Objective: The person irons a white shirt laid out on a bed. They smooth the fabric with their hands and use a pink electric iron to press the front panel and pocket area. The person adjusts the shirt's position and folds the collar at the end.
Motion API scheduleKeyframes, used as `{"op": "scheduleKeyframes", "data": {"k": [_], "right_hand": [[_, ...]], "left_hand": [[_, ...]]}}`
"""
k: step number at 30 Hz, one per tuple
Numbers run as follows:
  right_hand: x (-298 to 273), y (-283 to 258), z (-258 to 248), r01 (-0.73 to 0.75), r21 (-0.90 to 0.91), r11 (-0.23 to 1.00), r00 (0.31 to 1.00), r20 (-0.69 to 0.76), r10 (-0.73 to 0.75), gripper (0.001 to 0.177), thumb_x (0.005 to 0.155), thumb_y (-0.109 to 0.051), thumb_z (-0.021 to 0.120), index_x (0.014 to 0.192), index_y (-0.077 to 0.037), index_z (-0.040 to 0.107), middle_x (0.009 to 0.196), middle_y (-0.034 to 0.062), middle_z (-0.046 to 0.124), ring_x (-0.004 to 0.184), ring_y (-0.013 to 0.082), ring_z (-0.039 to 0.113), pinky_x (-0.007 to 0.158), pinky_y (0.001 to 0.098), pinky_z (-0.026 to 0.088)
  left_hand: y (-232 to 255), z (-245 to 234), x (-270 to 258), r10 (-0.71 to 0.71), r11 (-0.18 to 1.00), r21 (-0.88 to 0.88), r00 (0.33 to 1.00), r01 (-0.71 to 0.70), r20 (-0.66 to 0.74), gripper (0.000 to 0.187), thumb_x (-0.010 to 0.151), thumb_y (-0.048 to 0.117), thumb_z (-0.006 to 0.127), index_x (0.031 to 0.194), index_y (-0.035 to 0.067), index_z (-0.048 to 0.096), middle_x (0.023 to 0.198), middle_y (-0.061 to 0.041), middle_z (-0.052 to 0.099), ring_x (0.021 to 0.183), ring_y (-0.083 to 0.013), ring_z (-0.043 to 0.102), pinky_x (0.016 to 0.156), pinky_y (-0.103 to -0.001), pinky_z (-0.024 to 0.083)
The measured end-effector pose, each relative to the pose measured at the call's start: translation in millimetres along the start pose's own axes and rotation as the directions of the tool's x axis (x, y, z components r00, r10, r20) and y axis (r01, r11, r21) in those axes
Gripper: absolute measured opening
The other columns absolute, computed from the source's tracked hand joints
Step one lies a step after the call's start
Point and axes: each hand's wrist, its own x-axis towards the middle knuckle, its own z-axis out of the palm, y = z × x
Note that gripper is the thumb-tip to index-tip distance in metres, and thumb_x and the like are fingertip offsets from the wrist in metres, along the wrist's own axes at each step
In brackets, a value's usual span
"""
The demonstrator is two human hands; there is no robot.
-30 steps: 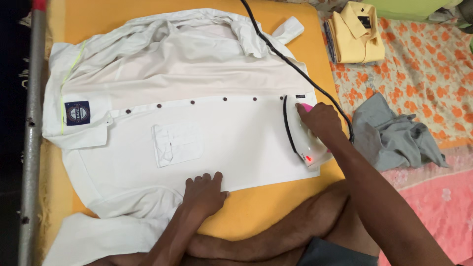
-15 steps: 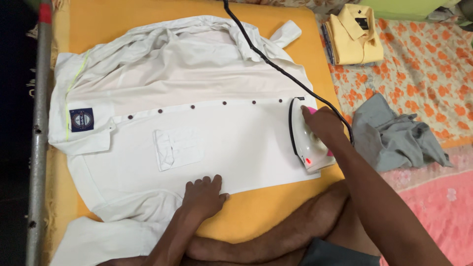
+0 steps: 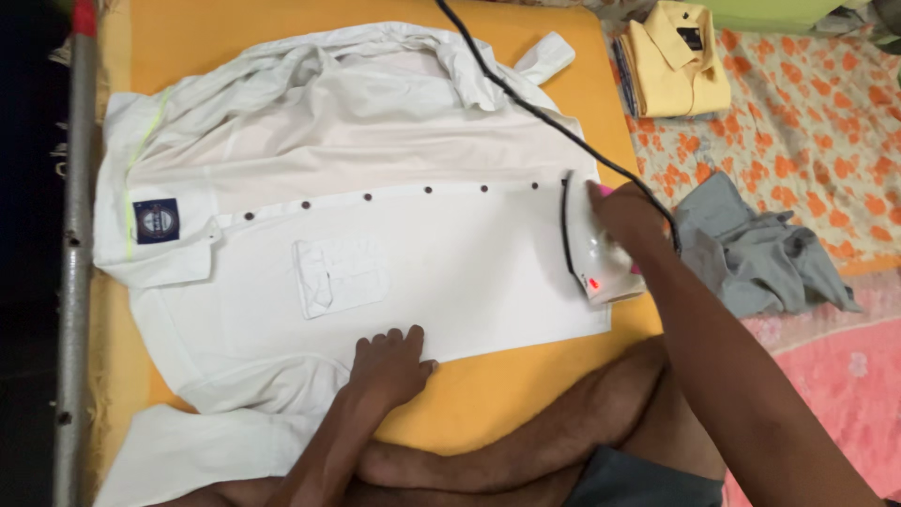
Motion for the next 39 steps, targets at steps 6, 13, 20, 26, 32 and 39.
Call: {"op": "scheduleKeyframes", "data": {"k": [6, 13, 20, 26, 32, 39], "right_hand": [[-11.9, 3.4, -9.4, -0.048, 0.087, 0.995, 0.998, 0.040, 0.045, 0.077, 0.102, -0.065, 0.046, 0.083, 0.004, 0.074, 0.072, 0.0173, 0.076, 0.073, 0.0303, 0.075, 0.082, 0.0442, 0.058], [-52.4, -4.5, 18.5, 0.339, -0.248, 0.908, 0.920, -0.116, -0.375, 0.076, 0.098, -0.069, 0.053, 0.080, 0.001, 0.074, 0.068, 0.0190, 0.069, 0.068, 0.0345, 0.071, 0.071, 0.0465, 0.059], [-69.7, -55.7, 6.6, 0.094, 0.099, 0.991, 0.979, 0.169, -0.110, 0.077, 0.101, -0.064, 0.045, 0.083, 0.008, 0.066, 0.060, 0.0186, 0.069, 0.055, 0.0315, 0.071, 0.065, 0.0437, 0.058], [-83.0, -86.1, 13.6, 0.011, 0.482, 0.876, 0.981, 0.165, -0.104, 0.067, 0.103, -0.049, 0.052, 0.094, 0.017, 0.058, 0.056, 0.0169, 0.061, 0.043, 0.0269, 0.059, 0.051, 0.0426, 0.050], [-54.2, -100.1, 26.5, -0.045, 0.574, 0.818, 0.987, 0.154, -0.053, 0.068, 0.105, -0.044, 0.048, 0.117, 0.020, 0.031, 0.055, 0.0142, 0.059, 0.040, 0.0261, 0.058, 0.045, 0.0396, 0.050], [-41.7, -111.3, 21.4, 0.008, 0.533, 0.846, 0.991, 0.107, -0.077, 0.071, 0.105, -0.043, 0.046, 0.128, 0.020, 0.022, 0.062, 0.0185, 0.062, 0.044, 0.0264, 0.060, 0.049, 0.0382, 0.052]], "left_hand": [[-8.6, -2.5, 1.2, 0.016, 0.999, -0.047, 1.000, -0.016, 0.014, 0.049, 0.099, 0.044, 0.056, 0.135, 0.010, 0.053, 0.132, -0.017, 0.061, 0.128, -0.0346, 0.054, 0.109, -0.052, 0.036], [-5.8, -6.5, 7.8, 0.000, 1.000, -0.028, 0.998, 0.002, 0.060, 0.053, 0.100, 0.047, 0.055, 0.138, 0.010, 0.053, 0.134, -0.017, 0.062, 0.130, -0.0345, 0.054, 0.111, -0.052, 0.035], [-5.6, -5.9, 7.9, -0.021, 1.000, -0.019, 0.998, 0.022, 0.053, 0.056, 0.100, 0.048, 0.056, 0.141, 0.011, 0.050, 0.135, -0.017, 0.059, 0.128, -0.0367, 0.054, 0.109, -0.053, 0.036], [-5.3, -7.2, 5.6, -0.011, 0.999, -0.048, 0.999, 0.013, 0.050, 0.051, 0.099, 0.046, 0.056, 0.136, 0.010, 0.054, 0.132, -0.017, 0.062, 0.127, -0.0353, 0.056, 0.109, -0.053, 0.036], [-4.4, -9.2, 6.0, -0.016, 0.999, -0.046, 0.998, 0.019, 0.061, 0.051, 0.100, 0.046, 0.056, 0.137, 0.011, 0.052, 0.131, -0.017, 0.062, 0.124, -0.0371, 0.057, 0.108, -0.052, 0.037], [-5.4, -8.3, 7.1, -0.003, 0.999, -0.040, 0.999, 0.005, 0.052, 0.052, 0.100, 0.045, 0.056, 0.138, 0.010, 0.051, 0.131, -0.017, 0.063, 0.125, -0.0355, 0.058, 0.108, -0.052, 0.037]]}}
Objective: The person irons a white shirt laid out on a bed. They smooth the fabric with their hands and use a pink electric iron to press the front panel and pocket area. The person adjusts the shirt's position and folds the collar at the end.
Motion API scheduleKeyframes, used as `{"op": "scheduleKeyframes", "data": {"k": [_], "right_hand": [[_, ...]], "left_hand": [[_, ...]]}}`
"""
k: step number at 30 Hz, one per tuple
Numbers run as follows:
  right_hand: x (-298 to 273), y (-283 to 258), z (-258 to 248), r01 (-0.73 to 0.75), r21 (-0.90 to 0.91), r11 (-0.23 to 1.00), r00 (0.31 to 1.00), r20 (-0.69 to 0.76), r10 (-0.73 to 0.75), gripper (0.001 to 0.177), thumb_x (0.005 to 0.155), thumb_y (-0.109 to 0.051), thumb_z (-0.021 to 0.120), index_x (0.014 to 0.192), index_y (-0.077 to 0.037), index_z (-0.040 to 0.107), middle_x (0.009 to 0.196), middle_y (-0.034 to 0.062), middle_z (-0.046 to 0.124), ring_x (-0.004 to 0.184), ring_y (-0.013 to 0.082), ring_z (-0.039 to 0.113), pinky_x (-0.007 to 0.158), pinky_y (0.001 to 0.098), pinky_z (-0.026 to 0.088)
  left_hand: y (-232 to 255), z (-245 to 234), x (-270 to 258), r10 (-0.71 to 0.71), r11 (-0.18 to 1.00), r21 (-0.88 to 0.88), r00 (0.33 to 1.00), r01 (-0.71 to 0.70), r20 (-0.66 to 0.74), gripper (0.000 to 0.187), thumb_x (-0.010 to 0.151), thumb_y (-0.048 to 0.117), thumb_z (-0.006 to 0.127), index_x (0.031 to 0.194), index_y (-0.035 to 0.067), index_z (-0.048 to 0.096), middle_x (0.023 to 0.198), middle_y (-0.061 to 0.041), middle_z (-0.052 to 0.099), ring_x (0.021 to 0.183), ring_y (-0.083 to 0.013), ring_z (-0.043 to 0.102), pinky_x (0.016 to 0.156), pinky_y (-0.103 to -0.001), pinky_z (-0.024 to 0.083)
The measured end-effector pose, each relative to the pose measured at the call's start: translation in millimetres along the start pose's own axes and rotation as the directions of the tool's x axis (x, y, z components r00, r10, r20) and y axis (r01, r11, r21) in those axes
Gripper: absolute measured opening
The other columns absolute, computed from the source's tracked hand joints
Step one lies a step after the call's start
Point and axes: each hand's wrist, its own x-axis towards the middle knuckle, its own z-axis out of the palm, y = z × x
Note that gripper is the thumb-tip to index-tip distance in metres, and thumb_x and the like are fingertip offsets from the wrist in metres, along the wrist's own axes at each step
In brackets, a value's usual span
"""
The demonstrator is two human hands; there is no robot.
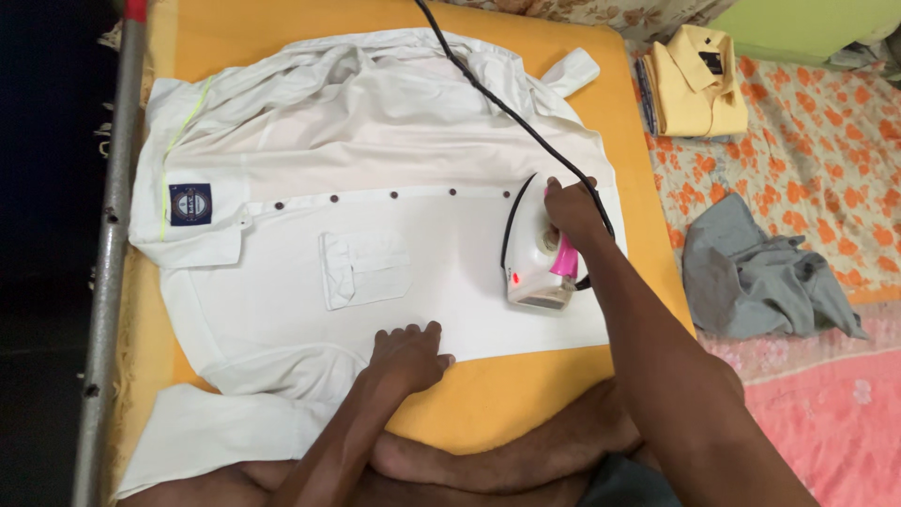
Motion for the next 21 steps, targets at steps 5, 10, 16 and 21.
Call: {"op": "scheduleKeyframes", "data": {"k": [5, 10, 16, 21], "right_hand": [[-40.9, -5.1, -1.0, 0.026, -0.226, 0.974, 0.994, 0.108, -0.001, 0.087, 0.105, -0.044, 0.043, 0.145, 0.019, -0.003, 0.068, 0.0211, 0.068, 0.050, 0.0315, 0.064, 0.054, 0.0421, 0.053], [-101.6, -4.9, 11.1, 0.101, -0.391, 0.915, 0.975, 0.220, -0.014, 0.065, 0.102, -0.050, 0.044, 0.138, 0.004, 0.036, 0.081, 0.0205, 0.069, 0.059, 0.0316, 0.073, 0.059, 0.0446, 0.060], [-99.9, -14.4, 17.8, 0.198, -0.332, 0.922, 0.969, 0.211, -0.131, 0.064, 0.103, -0.048, 0.048, 0.133, 0.008, 0.041, 0.080, 0.0239, 0.074, 0.059, 0.0313, 0.073, 0.061, 0.0420, 0.060], [-62.3, -28.1, 33.8, 0.208, -0.226, 0.952, 0.977, 0.101, -0.189, 0.076, 0.102, -0.045, 0.049, 0.140, 0.017, 0.025, 0.082, 0.0283, 0.073, 0.057, 0.0338, 0.072, 0.055, 0.0425, 0.060]], "left_hand": [[1.5, -4.1, -4.9, -0.006, 1.000, -0.011, 1.000, 0.006, 0.020, 0.050, 0.101, 0.044, 0.055, 0.137, 0.010, 0.053, 0.131, -0.016, 0.064, 0.125, -0.0346, 0.058, 0.109, -0.052, 0.037], [4.5, -7.9, -6.4, -0.029, 0.999, -0.022, 0.999, 0.029, 0.032, 0.050, 0.100, 0.045, 0.057, 0.137, 0.011, 0.054, 0.132, -0.016, 0.063, 0.126, -0.0353, 0.057, 0.110, -0.051, 0.036], [3.3, -1.5, -2.3, -0.011, 1.000, -0.004, 1.000, 0.011, -0.005, 0.052, 0.099, 0.045, 0.058, 0.137, 0.010, 0.054, 0.130, -0.017, 0.064, 0.125, -0.0356, 0.059, 0.107, -0.052, 0.038], [2.0, 1.0, -3.8, -0.022, 1.000, -0.009, 1.000, 0.022, -0.010, 0.050, 0.099, 0.044, 0.058, 0.136, 0.010, 0.055, 0.130, -0.016, 0.065, 0.123, -0.0350, 0.060, 0.107, -0.051, 0.038]]}}
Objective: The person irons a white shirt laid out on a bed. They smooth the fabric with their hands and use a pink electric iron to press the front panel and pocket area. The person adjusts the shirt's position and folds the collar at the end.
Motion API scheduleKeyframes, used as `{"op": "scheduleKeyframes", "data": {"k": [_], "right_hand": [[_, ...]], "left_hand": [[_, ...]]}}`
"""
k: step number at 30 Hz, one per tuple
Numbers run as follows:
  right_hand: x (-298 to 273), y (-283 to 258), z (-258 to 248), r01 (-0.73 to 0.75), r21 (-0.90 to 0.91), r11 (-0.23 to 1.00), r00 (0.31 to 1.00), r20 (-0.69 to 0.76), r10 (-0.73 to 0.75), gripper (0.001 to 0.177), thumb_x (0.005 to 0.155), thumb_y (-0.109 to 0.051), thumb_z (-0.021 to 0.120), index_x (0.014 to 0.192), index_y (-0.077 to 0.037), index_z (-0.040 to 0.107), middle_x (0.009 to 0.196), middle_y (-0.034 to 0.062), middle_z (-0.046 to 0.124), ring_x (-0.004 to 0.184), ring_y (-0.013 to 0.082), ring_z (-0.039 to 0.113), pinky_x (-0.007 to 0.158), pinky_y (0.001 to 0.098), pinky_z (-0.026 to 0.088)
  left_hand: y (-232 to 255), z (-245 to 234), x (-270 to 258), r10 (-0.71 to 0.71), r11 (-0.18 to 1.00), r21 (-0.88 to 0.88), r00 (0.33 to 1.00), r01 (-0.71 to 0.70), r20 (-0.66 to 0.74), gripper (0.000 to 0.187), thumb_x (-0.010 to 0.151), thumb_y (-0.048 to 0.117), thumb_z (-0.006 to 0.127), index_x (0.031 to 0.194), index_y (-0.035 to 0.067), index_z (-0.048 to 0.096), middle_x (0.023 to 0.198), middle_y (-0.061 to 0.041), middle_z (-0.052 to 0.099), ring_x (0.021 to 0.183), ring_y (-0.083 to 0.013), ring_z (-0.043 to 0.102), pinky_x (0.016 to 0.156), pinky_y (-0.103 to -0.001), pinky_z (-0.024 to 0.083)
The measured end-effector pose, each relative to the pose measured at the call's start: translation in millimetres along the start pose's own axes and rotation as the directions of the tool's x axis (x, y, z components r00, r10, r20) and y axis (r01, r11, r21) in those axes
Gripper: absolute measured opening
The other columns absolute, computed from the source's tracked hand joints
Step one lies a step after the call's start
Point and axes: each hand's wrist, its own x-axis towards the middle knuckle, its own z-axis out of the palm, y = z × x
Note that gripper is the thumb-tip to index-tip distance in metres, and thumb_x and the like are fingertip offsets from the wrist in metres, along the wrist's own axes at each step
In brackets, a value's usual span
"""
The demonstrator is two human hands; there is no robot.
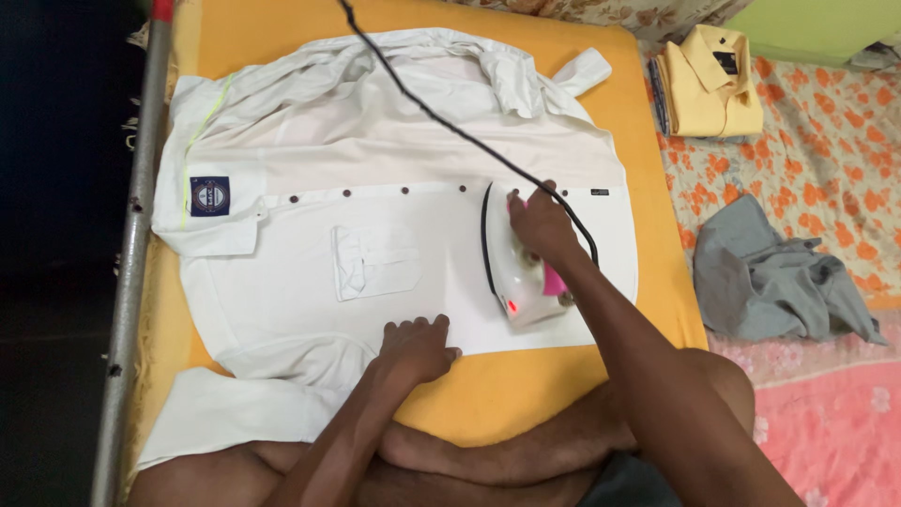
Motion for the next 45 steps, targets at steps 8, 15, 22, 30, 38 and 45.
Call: {"op": "scheduleKeyframes", "data": {"k": [8, 15, 22, 30, 38, 45], "right_hand": [[8.1, -23.0, -2.8, 0.014, -0.093, 0.996, 0.999, 0.046, -0.010, 0.071, 0.102, -0.046, 0.047, 0.142, 0.009, 0.027, 0.091, 0.0296, 0.071, 0.059, 0.0352, 0.072, 0.058, 0.0447, 0.060], [-20.8, -37.4, -3.4, 0.035, -0.180, 0.983, 0.991, 0.130, -0.012, 0.065, 0.104, -0.046, 0.042, 0.139, 0.008, 0.037, 0.092, 0.0305, 0.074, 0.066, 0.0377, 0.075, 0.063, 0.0467, 0.061], [23.2, -10.9, 18.1, 0.097, -0.171, 0.980, 0.995, 0.039, -0.092, 0.074, 0.103, -0.049, 0.042, 0.145, 0.012, 0.033, 0.095, 0.0329, 0.071, 0.074, 0.0408, 0.075, 0.071, 0.0484, 0.062], [-15.4, 13.6, 16.2, -0.077, -0.190, 0.979, 0.995, 0.047, 0.088, 0.066, 0.104, -0.049, 0.040, 0.144, 0.003, 0.037, 0.096, 0.0326, 0.072, 0.079, 0.0429, 0.075, 0.080, 0.0521, 0.059], [-63.2, -23.7, 28.1, 0.329, -0.304, 0.894, 0.944, 0.110, -0.310, 0.046, 0.103, -0.048, 0.048, 0.111, -0.003, 0.046, 0.082, 0.0324, 0.070, 0.080, 0.0515, 0.070, 0.074, 0.0595, 0.056], [-29.7, -65.6, 35.9, 0.154, -0.170, 0.973, 0.986, 0.085, -0.142, 0.054, 0.103, -0.047, 0.044, 0.123, 0.004, 0.042, 0.085, 0.0327, 0.072, 0.079, 0.0476, 0.076, 0.076, 0.0541, 0.061]], "left_hand": [[-3.8, 3.7, 7.6, 0.016, 1.000, 0.009, 1.000, -0.016, 0.006, 0.053, 0.099, 0.045, 0.058, 0.140, 0.011, 0.051, 0.133, -0.016, 0.062, 0.127, -0.0342, 0.056, 0.108, -0.051, 0.037], [-2.3, 3.5, 10.6, -0.004, 1.000, 0.015, 1.000, 0.003, 0.027, 0.054, 0.100, 0.045, 0.057, 0.142, 0.013, 0.051, 0.135, -0.015, 0.062, 0.129, -0.0331, 0.056, 0.109, -0.051, 0.037], [-5.0, 7.8, 9.1, 0.025, 0.999, 0.041, 1.000, -0.025, -0.009, 0.055, 0.100, 0.046, 0.056, 0.142, 0.011, 0.051, 0.133, -0.014, 0.065, 0.127, -0.0315, 0.058, 0.108, -0.052, 0.038], [-7.8, 19.4, 13.5, 0.031, 0.999, 0.013, 0.999, -0.031, -0.029, 0.056, 0.098, 0.049, 0.058, 0.139, 0.011, 0.054, 0.132, -0.016, 0.065, 0.125, -0.0344, 0.060, 0.106, -0.053, 0.041], [-5.5, 12.5, 19.0, 0.015, 1.000, -0.010, 0.999, -0.015, -0.041, 0.052, 0.098, 0.048, 0.061, 0.133, 0.010, 0.058, 0.128, -0.017, 0.067, 0.122, -0.0349, 0.062, 0.104, -0.053, 0.043], [-9.2, 10.2, 15.1, 0.024, 0.998, -0.060, 0.998, -0.027, -0.052, 0.050, 0.098, 0.047, 0.061, 0.130, 0.009, 0.059, 0.122, -0.015, 0.071, 0.117, -0.0335, 0.066, 0.102, -0.051, 0.044]]}}
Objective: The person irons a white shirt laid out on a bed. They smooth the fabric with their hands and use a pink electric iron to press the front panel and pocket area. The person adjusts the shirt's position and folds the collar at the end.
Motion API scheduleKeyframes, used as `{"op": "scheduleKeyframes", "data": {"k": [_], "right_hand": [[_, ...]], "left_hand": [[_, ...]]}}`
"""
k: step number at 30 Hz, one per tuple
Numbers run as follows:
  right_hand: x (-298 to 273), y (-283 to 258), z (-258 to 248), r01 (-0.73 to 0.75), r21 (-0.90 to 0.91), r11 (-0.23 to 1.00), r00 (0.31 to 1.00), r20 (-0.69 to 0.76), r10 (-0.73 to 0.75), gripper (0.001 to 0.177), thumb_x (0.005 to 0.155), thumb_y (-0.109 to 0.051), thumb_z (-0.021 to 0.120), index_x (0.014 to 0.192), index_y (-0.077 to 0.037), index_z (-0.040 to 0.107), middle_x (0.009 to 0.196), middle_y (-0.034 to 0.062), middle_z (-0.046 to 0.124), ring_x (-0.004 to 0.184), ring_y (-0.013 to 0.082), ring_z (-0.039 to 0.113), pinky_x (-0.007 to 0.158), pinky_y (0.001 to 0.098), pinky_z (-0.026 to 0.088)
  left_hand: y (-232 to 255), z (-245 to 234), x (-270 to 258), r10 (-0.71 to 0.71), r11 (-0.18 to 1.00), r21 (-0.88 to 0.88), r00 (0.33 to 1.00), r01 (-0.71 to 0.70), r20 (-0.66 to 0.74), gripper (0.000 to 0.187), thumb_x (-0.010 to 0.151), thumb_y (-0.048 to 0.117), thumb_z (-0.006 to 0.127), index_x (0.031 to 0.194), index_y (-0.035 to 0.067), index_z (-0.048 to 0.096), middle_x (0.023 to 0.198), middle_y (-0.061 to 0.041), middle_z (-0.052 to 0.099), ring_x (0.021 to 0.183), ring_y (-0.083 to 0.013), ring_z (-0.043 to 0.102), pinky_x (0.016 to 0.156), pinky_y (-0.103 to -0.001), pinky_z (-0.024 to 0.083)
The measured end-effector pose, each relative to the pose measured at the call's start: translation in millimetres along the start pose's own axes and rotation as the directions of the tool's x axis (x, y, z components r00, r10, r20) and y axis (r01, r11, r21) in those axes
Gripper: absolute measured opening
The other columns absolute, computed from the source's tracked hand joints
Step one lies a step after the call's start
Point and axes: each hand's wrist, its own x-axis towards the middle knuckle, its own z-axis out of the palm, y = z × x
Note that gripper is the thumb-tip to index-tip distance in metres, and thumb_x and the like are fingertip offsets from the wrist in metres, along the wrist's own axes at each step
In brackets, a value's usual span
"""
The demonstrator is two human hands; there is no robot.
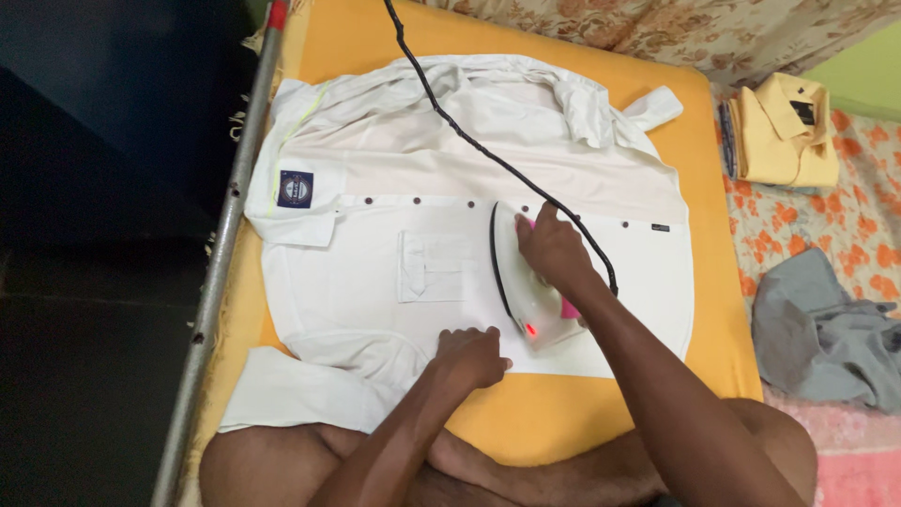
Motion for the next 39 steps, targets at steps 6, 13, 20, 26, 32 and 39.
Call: {"op": "scheduleKeyframes", "data": {"k": [6, 13, 20, 26, 32, 39], "right_hand": [[23.5, -11.7, 6.1, 0.085, -0.085, 0.993, 0.996, -0.031, -0.088, 0.058, 0.103, -0.047, 0.048, 0.130, 0.004, 0.042, 0.096, 0.0356, 0.069, 0.093, 0.0499, 0.070, 0.082, 0.0557, 0.057], [28.0, -15.8, 6.5, 0.012, -0.021, 1.000, 0.995, -0.100, -0.014, 0.056, 0.105, -0.046, 0.047, 0.129, 0.004, 0.042, 0.098, 0.0341, 0.069, 0.089, 0.0472, 0.072, 0.077, 0.0531, 0.060], [-9.8, -20.2, -10.5, -0.059, -0.044, 0.997, 0.994, 0.089, 0.062, 0.048, 0.105, -0.044, 0.042, 0.126, -0.001, 0.044, 0.093, 0.0319, 0.072, 0.078, 0.0436, 0.077, 0.071, 0.0521, 0.061], [-47.6, 8.1, 0.5, 0.291, -0.191, 0.937, 0.954, 0.134, -0.269, 0.043, 0.102, -0.047, 0.049, 0.117, -0.007, 0.050, 0.080, 0.0284, 0.073, 0.075, 0.0474, 0.070, 0.070, 0.0592, 0.053], [-45.3, 4.9, -2.6, 0.429, -0.269, 0.863, 0.902, 0.178, -0.393, 0.041, 0.100, -0.048, 0.054, 0.114, -0.010, 0.055, 0.077, 0.0239, 0.072, 0.075, 0.0460, 0.069, 0.069, 0.0589, 0.053], [-16.7, 7.9, -15.4, 0.562, -0.494, 0.664, 0.799, 0.115, -0.590, 0.048, 0.086, -0.056, 0.067, 0.121, -0.024, 0.065, 0.098, 0.0073, 0.075, 0.081, 0.0351, 0.073, 0.063, 0.0491, 0.056]], "left_hand": [[1.1, -1.4, -0.1, -0.009, 1.000, 0.008, 1.000, 0.008, 0.015, 0.050, 0.098, 0.047, 0.060, 0.130, 0.009, 0.059, 0.121, -0.015, 0.071, 0.117, -0.0324, 0.065, 0.101, -0.051, 0.044], [-0.3, -0.5, 1.3, 0.001, 1.000, 0.012, 1.000, -0.001, 0.022, 0.049, 0.099, 0.047, 0.058, 0.130, 0.009, 0.059, 0.119, -0.015, 0.072, 0.115, -0.0319, 0.066, 0.100, -0.050, 0.044], [-33.7, -27.1, 1.3, -0.045, 0.998, -0.054, 0.995, 0.040, -0.095, 0.059, 0.099, 0.051, 0.058, 0.138, 0.008, 0.054, 0.128, -0.020, 0.066, 0.119, -0.0386, 0.063, 0.099, -0.052, 0.050], [-81.7, -71.1, -14.4, -0.271, 0.954, -0.218, 0.898, 0.203, -0.348, 0.065, 0.095, 0.041, 0.061, 0.155, 0.026, 0.039, 0.143, -0.019, 0.051, 0.124, -0.0402, 0.058, 0.098, -0.052, 0.051], [-67.5, -64.8, -6.2, -0.354, 0.933, -0.253, 0.762, 0.254, -0.541, 0.102, 0.082, 0.040, 0.082, 0.161, 0.020, 0.021, 0.136, -0.023, 0.050, 0.122, -0.0402, 0.054, 0.095, -0.055, 0.048], [-69.2, -58.0, 8.3, -0.339, 0.940, -0.285, 0.604, 0.187, -0.721, 0.067, 0.083, 0.018, 0.077, 0.139, 0.004, 0.042, 0.123, -0.022, 0.056, 0.111, -0.0395, 0.059, 0.082, -0.052, 0.053]]}}
